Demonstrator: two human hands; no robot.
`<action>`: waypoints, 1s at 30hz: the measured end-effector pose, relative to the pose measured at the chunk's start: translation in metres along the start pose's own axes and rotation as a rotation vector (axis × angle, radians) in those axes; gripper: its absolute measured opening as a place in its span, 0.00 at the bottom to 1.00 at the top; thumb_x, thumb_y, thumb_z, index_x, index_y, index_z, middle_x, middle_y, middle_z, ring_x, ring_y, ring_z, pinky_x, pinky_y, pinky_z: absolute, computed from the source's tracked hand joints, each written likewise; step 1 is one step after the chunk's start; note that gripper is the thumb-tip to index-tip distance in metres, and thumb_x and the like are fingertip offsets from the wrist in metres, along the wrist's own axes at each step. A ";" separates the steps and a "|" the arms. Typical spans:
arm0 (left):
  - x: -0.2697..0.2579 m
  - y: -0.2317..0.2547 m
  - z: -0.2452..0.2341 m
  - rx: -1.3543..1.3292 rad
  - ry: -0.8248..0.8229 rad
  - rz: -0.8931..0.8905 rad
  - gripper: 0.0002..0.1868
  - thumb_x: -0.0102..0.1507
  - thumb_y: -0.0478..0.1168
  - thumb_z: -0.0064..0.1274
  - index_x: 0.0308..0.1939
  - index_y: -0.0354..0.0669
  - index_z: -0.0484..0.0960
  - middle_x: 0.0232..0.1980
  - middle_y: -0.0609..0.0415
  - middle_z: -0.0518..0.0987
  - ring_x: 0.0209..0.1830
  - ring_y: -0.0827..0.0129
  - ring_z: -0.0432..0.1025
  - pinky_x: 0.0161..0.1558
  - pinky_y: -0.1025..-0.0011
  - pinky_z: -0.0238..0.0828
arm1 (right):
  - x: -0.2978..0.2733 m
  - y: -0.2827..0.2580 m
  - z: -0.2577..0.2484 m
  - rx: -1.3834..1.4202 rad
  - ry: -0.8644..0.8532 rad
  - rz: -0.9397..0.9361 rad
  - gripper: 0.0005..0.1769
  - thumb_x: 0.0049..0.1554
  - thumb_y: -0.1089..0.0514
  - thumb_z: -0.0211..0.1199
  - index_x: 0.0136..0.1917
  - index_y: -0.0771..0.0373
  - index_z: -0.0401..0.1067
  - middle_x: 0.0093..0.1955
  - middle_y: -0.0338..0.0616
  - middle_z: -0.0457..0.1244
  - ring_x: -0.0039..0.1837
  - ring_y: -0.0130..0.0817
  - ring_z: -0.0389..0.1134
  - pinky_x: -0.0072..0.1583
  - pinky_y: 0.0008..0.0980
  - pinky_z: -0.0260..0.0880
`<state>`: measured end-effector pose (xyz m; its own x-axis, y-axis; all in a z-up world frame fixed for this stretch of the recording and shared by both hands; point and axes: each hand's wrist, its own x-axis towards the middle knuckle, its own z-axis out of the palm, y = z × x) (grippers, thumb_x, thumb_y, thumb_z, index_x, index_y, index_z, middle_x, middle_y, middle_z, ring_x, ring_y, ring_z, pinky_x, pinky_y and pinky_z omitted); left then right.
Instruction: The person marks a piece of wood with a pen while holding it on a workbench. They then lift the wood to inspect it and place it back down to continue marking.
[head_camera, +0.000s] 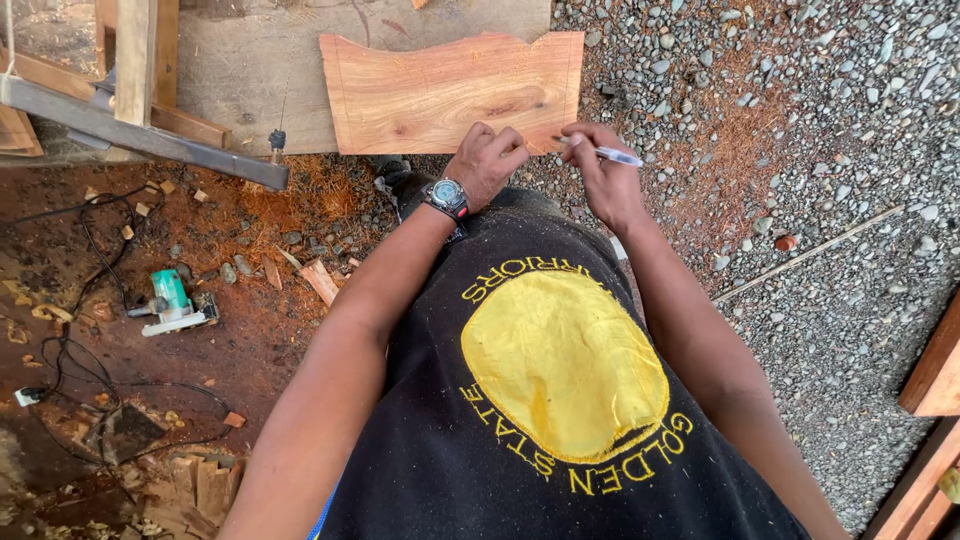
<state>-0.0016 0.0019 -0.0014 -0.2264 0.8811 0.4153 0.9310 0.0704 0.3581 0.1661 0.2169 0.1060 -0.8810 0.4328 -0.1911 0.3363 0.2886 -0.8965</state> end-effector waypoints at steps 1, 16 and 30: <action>0.000 0.001 -0.002 -0.001 -0.001 0.004 0.09 0.72 0.36 0.65 0.46 0.57 0.81 0.50 0.65 0.74 0.30 0.63 0.83 0.57 0.63 0.74 | 0.000 -0.002 0.001 0.001 0.004 0.000 0.14 0.86 0.56 0.60 0.71 0.61 0.85 0.50 0.49 0.78 0.54 0.44 0.77 0.63 0.48 0.78; -0.007 0.001 0.003 0.009 -0.049 0.011 0.11 0.68 0.37 0.67 0.50 0.56 0.82 0.47 0.60 0.71 0.29 0.59 0.81 0.57 0.58 0.71 | 0.007 0.002 -0.010 -0.088 -0.121 -0.024 0.07 0.79 0.55 0.77 0.60 0.58 0.92 0.53 0.56 0.80 0.62 0.60 0.80 0.67 0.61 0.78; 0.012 0.031 -0.028 0.156 -0.157 -0.011 0.09 0.70 0.35 0.65 0.52 0.47 0.84 0.52 0.58 0.71 0.26 0.63 0.82 0.58 0.57 0.64 | 0.009 -0.009 -0.035 -0.171 -0.218 -0.006 0.09 0.80 0.57 0.75 0.60 0.63 0.91 0.59 0.63 0.80 0.70 0.69 0.79 0.73 0.66 0.76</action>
<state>0.0166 0.0015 0.0379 -0.2009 0.9409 0.2728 0.9645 0.1413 0.2229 0.1664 0.2479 0.1263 -0.9277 0.2421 -0.2843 0.3660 0.4388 -0.8207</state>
